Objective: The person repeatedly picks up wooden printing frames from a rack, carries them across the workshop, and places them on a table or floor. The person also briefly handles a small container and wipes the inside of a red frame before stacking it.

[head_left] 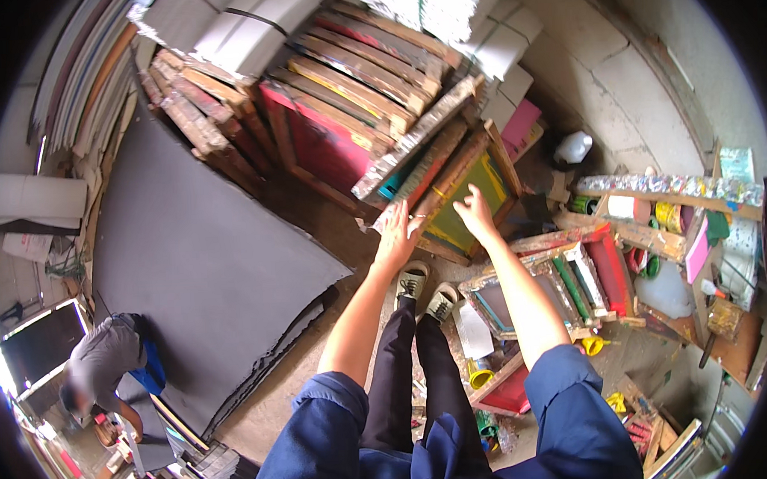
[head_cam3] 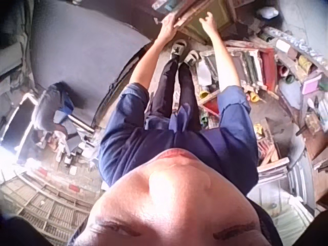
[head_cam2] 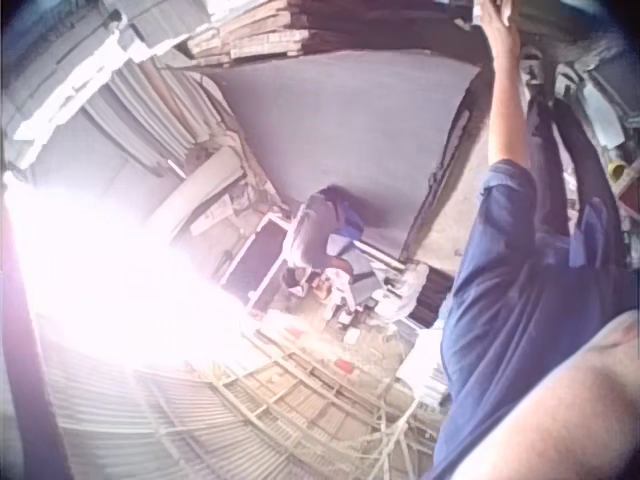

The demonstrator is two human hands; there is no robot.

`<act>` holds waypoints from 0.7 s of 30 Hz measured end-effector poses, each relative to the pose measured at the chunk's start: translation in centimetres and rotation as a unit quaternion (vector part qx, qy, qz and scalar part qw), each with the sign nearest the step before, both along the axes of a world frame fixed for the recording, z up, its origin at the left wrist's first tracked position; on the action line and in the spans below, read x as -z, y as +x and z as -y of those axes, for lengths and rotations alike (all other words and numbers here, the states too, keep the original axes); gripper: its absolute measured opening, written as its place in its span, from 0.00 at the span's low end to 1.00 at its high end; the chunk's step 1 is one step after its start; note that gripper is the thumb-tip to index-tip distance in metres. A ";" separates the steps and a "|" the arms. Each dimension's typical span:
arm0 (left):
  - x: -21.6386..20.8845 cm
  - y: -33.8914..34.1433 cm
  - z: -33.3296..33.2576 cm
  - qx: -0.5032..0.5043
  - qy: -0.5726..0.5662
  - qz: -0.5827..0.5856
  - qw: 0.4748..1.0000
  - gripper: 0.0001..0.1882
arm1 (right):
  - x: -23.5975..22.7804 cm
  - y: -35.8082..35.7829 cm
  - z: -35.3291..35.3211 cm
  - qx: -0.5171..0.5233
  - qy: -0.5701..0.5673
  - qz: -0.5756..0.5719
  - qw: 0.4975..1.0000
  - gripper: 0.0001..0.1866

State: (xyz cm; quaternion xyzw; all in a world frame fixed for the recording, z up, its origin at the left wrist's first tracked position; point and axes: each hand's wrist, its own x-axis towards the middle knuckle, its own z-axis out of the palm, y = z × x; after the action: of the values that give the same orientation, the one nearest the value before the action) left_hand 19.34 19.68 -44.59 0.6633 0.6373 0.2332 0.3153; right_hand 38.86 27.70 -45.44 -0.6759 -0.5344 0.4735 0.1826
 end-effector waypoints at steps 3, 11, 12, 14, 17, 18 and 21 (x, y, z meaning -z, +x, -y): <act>-2.3 -2.8 4.6 -0.078 -0.057 0.023 0.995 0.31 | -2.1 1.0 4.2 -0.062 0.037 -0.009 0.997 0.30; -11.0 -13.9 9.3 -0.296 -0.026 0.128 0.946 0.22 | -6.8 5.1 7.1 -0.036 -0.013 -0.030 0.999 0.17; -11.5 -15.2 8.6 -0.305 -0.032 0.143 0.941 0.21 | -7.7 4.9 6.6 -0.063 0.017 0.001 0.998 0.16; -11.9 -17.4 6.8 -0.328 -0.039 0.182 0.926 0.20 | -11.1 2.1 4.4 -0.103 0.096 0.045 0.989 0.14; -8.5 -20.7 3.1 -0.298 -0.013 0.290 0.909 0.17 | -13.2 -3.2 1.0 -0.094 0.150 0.033 0.984 0.12; -8.2 -21.2 1.3 -0.292 -0.030 0.315 0.903 0.17 | -13.3 -5.0 0.3 -0.083 0.139 0.028 0.986 0.12; -6.3 -21.8 -3.8 -0.302 -0.113 0.399 0.858 0.16 | -11.4 -11.1 -2.1 -0.075 0.133 0.059 0.986 0.19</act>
State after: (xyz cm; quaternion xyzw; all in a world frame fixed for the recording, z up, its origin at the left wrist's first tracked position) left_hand -2.50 23.47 -38.31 0.2483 0.6480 0.4878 0.5296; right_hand 27.79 29.76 -34.03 -0.6303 -0.6520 0.3694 0.2029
